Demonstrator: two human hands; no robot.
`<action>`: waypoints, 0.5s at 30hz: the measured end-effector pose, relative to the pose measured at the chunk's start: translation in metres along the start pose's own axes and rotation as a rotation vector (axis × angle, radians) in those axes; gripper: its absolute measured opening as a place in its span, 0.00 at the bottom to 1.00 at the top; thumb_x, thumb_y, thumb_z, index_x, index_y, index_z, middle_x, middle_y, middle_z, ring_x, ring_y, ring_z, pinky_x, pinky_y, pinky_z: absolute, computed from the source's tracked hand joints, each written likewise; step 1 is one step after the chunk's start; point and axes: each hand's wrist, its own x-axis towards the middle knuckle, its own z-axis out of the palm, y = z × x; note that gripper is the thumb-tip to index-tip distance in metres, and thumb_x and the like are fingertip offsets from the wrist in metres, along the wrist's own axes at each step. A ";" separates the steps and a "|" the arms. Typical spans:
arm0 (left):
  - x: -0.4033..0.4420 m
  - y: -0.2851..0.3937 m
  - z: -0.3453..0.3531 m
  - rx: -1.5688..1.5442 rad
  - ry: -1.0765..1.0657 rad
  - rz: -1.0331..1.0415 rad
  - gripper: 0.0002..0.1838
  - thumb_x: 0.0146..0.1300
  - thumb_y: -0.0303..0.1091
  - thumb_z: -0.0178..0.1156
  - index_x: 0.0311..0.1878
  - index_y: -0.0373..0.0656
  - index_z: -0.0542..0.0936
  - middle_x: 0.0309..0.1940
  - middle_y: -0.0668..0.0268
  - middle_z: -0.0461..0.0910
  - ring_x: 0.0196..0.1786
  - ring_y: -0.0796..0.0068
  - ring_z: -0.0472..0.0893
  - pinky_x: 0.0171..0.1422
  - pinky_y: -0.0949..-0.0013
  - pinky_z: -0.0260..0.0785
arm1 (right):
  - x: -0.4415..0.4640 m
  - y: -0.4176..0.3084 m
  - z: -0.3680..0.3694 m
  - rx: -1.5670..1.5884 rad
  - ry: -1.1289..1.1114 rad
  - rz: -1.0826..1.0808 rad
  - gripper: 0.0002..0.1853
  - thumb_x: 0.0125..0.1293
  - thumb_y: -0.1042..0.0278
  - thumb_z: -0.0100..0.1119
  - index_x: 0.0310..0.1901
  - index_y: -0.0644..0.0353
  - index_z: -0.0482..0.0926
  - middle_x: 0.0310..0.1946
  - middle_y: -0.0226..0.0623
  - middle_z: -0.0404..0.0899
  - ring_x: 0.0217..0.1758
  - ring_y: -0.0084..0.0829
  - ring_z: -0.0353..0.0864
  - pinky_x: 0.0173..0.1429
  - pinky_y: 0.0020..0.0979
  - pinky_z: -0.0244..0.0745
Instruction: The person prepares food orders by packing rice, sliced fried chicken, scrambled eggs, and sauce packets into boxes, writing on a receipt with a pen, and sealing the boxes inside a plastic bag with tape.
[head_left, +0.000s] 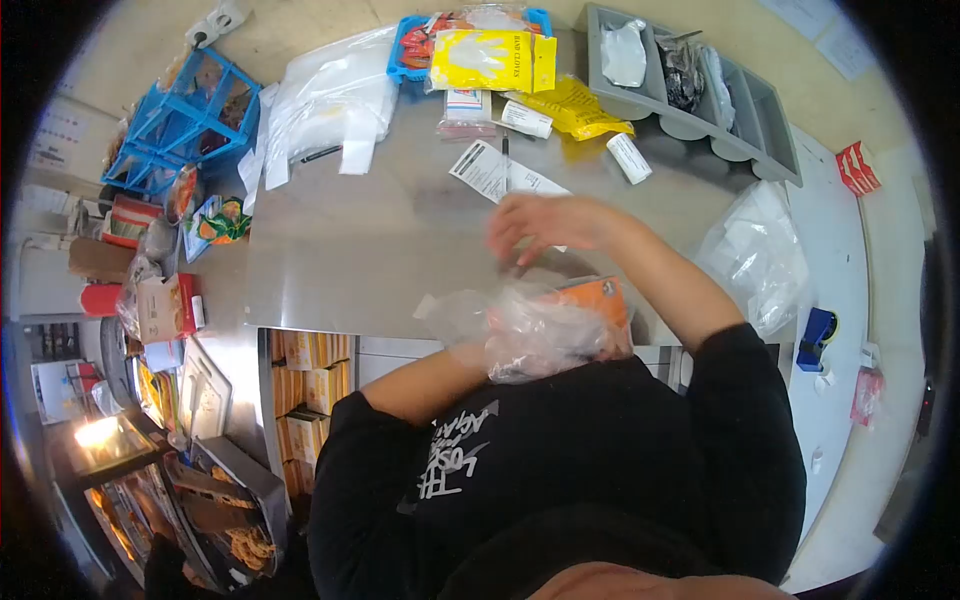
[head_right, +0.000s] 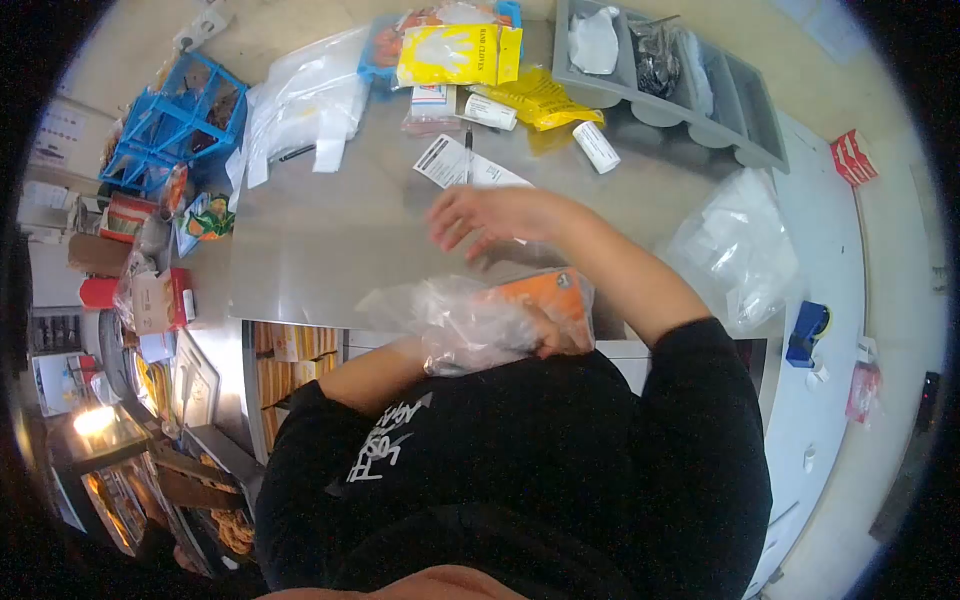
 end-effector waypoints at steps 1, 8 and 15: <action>0.002 0.003 0.000 0.021 -0.027 -0.013 0.15 0.53 0.44 0.56 0.39 0.44 0.76 0.35 0.59 0.75 0.43 0.66 0.74 0.50 0.61 0.64 | 0.009 0.022 0.001 0.196 0.139 0.011 0.22 0.49 0.69 0.59 0.49 0.59 0.72 0.42 0.33 0.75 0.49 0.33 0.72 0.58 0.34 0.62; -0.022 -0.070 -0.013 0.558 0.474 0.168 0.06 0.49 0.36 0.57 0.25 0.45 0.76 0.22 0.60 0.74 0.23 0.64 0.73 0.34 0.64 0.68 | -0.003 0.026 0.001 -0.171 0.328 0.250 0.21 0.52 0.73 0.57 0.49 0.59 0.68 0.38 0.34 0.72 0.43 0.31 0.72 0.49 0.30 0.69; -0.098 -0.081 -0.055 -0.515 1.110 -0.466 0.03 0.46 0.30 0.59 0.26 0.43 0.77 0.25 0.63 0.76 0.23 0.67 0.74 0.30 0.68 0.67 | -0.042 0.019 0.063 -0.172 1.007 -0.069 0.20 0.52 0.58 0.63 0.42 0.62 0.72 0.33 0.37 0.73 0.39 0.32 0.72 0.43 0.34 0.68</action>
